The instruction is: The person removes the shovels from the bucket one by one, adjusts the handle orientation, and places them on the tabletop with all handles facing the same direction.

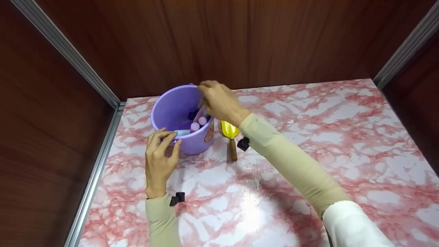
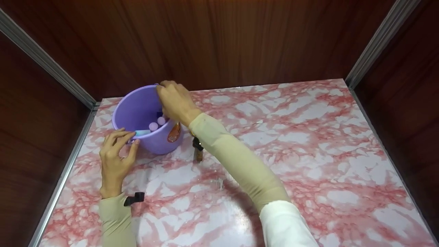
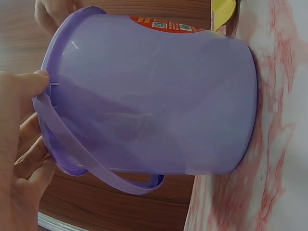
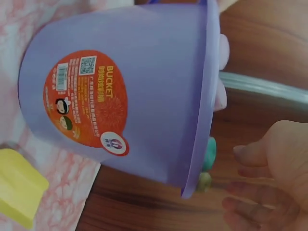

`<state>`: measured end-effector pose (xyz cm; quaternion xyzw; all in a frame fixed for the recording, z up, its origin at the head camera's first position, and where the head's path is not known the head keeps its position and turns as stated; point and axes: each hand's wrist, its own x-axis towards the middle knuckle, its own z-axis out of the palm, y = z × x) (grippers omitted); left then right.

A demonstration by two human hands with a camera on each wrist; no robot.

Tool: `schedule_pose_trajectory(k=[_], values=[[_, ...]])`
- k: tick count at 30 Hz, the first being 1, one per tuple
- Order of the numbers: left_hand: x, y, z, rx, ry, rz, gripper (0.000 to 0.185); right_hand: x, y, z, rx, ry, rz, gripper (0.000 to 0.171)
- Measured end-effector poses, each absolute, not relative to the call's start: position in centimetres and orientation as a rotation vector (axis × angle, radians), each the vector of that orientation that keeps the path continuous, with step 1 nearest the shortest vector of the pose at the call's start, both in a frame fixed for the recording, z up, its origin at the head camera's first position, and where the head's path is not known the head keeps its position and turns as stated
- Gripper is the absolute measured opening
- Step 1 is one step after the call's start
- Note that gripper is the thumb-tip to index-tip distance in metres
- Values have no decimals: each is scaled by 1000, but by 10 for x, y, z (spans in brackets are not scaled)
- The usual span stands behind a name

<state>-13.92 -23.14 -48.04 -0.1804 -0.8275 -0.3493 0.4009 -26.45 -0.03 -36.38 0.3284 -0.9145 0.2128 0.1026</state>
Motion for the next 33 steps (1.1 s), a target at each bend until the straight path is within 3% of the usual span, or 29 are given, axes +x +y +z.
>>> schedule_pose_trajectory(k=[5,11,25,30,33], values=[[-138,-231,-483,-462,-2084,-880,24,-267,-21,-370,1136,-2709,307,33],[-140,-230,-484,-471,-2078,-874,23,-268,-39,-370,1213,-2771,-9,40],[-138,-230,-481,-449,-2078,-855,24,-284,-71,-367,1064,-3028,-466,35],[-137,-230,-481,-444,-2078,-852,24,-285,-80,-368,1028,-3036,-677,48],[-137,-230,-481,-440,-2076,-850,24,-283,-87,-368,1018,-2998,-844,45]])
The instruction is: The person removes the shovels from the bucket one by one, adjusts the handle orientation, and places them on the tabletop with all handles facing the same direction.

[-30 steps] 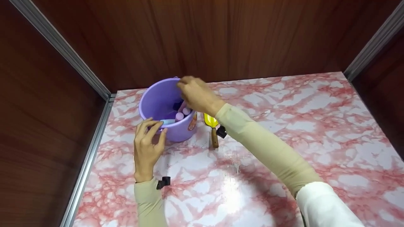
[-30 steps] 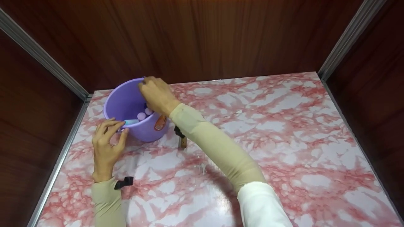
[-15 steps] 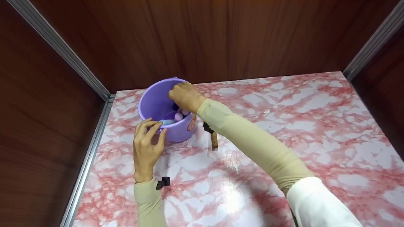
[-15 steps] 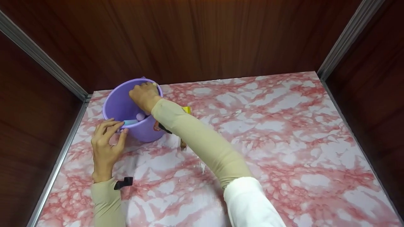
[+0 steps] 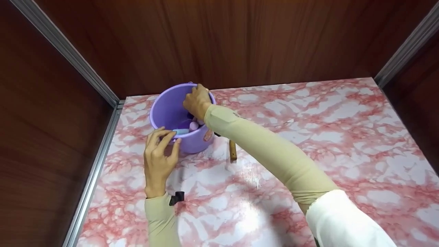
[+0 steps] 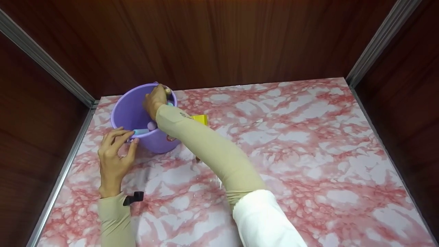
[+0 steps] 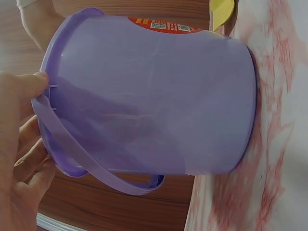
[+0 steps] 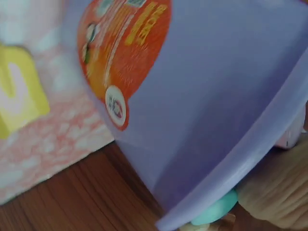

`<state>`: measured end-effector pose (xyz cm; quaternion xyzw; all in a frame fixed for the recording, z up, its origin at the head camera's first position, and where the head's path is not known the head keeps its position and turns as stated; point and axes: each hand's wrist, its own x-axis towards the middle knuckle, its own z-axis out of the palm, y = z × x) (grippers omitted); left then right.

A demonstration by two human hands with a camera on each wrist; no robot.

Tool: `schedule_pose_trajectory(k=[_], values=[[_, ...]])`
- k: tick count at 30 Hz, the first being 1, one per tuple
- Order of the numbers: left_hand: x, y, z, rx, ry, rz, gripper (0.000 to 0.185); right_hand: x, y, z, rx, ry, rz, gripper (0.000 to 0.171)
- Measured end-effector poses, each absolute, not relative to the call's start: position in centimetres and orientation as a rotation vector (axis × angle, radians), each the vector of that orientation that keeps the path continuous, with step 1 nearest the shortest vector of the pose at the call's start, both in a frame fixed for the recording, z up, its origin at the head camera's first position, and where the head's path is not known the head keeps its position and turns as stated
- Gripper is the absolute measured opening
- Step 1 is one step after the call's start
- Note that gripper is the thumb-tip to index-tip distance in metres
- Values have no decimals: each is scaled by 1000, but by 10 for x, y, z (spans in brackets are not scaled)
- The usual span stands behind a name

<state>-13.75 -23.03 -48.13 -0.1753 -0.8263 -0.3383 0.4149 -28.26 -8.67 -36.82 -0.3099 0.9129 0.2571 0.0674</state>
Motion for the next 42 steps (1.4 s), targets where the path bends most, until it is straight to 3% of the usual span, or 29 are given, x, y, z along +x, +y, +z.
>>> schedule_pose_trajectory(k=[4,19,42], values=[[-138,-231,-481,-440,-2078,-847,23,-280,-96,-370,-913,2724,927,34],[-138,-229,-480,-433,-2101,-862,23,-278,-96,-374,-925,2792,1029,30],[-136,-230,-482,-427,-2101,-870,26,-276,-71,-329,-976,2888,829,32]])
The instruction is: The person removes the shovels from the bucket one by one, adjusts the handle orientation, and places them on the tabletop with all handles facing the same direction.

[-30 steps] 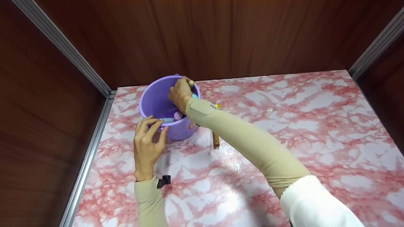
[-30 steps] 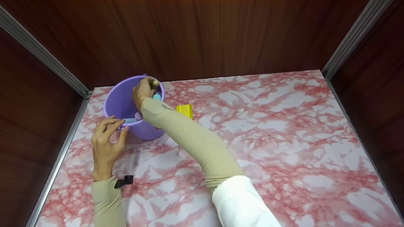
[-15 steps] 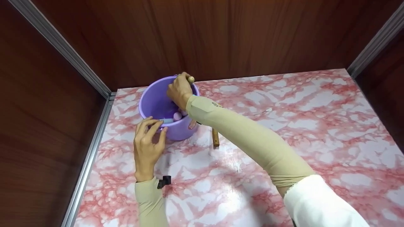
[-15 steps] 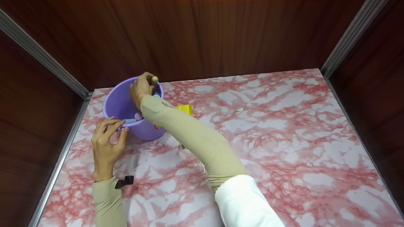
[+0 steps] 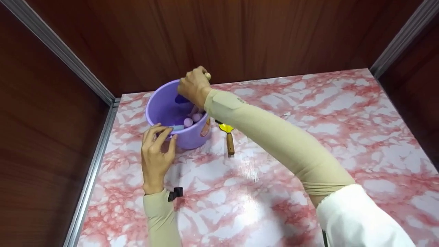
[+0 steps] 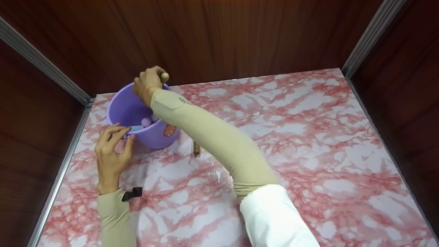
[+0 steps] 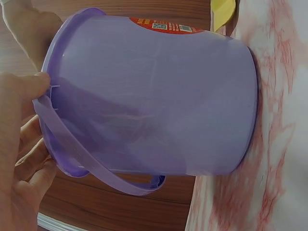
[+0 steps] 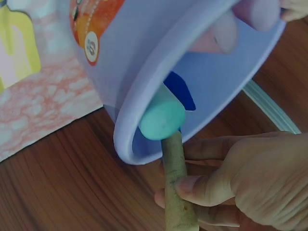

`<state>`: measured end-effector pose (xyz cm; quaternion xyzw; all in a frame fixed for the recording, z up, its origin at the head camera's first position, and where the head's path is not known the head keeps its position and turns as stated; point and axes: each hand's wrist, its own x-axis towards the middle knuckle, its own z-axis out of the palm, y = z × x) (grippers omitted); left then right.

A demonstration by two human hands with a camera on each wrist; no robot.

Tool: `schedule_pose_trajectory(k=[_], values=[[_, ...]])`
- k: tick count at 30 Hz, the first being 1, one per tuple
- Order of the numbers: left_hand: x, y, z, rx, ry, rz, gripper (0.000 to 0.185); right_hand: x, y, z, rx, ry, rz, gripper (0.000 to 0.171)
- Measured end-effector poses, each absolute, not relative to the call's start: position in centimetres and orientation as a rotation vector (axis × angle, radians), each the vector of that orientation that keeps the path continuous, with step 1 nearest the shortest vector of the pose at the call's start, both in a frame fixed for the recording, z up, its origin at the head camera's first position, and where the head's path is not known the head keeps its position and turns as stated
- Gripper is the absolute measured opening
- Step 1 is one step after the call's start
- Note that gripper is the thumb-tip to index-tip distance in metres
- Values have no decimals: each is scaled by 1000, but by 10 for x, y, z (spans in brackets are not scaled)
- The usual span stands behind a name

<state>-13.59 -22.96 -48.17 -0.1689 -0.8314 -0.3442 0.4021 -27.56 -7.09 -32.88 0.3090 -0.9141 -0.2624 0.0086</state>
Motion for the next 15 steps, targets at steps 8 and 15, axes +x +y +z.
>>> schedule_pose_trajectory(k=[8,15], values=[[-137,-229,-480,-439,-2088,-879,24,-286,-40,-315,1038,-2954,-503,27],[-136,-228,-482,-437,-2084,-881,24,-291,-9,-312,1101,-3088,-93,22]])
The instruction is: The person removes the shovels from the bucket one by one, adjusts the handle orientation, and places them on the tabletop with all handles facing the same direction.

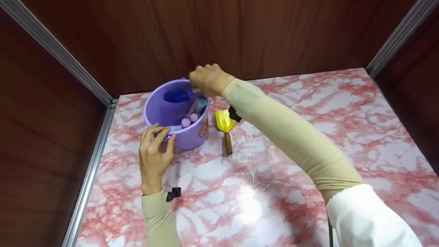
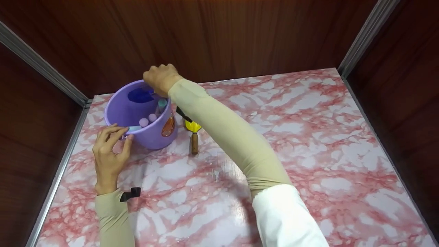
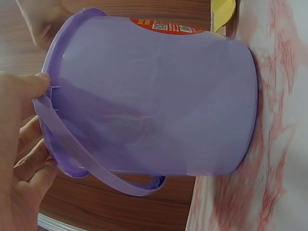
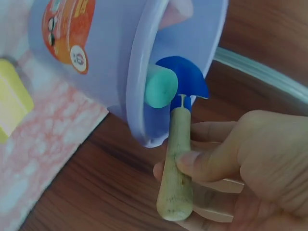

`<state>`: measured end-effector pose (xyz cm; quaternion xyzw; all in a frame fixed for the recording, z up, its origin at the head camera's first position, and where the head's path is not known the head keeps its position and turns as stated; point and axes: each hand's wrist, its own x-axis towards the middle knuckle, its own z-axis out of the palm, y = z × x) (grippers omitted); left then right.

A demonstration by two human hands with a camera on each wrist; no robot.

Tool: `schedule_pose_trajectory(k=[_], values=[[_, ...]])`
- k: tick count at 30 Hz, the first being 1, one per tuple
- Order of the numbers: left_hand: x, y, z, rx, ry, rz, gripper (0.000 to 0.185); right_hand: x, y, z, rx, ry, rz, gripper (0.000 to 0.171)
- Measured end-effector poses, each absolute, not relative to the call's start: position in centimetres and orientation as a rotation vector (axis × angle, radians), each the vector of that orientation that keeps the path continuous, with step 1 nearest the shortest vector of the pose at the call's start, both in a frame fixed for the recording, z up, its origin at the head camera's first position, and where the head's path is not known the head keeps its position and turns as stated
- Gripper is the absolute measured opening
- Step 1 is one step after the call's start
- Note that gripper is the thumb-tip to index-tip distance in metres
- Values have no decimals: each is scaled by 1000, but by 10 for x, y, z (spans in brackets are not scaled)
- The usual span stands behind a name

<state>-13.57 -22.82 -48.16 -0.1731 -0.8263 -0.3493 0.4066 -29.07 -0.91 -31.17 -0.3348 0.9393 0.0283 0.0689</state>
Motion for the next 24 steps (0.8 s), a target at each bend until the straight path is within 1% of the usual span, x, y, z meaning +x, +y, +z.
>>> schedule_pose_trajectory(k=[2,5,8,11,15,21,22,24], values=[[-136,-228,-482,-437,-2086,-880,24,-293,2,-313,-986,2790,-66,20],[-137,-227,-482,-438,-2088,-878,24,-293,18,-315,-955,2743,-275,31],[-138,-228,-481,-442,-2089,-877,25,-292,33,-318,-935,2719,-415,38],[-138,-228,-481,-446,-2085,-877,25,-290,45,-318,-919,2703,-469,39],[-137,-230,-482,-447,-2081,-879,24,-287,53,-316,-872,2681,-416,41],[-135,-232,-482,-440,-2075,-892,22,-284,62,-312,-770,2589,-330,17],[-135,-233,-483,-437,-2073,-892,22,-284,63,-312,-754,2571,-338,16],[-134,-234,-483,-432,-2072,-892,21,-284,67,-314,-721,2539,-357,19]])
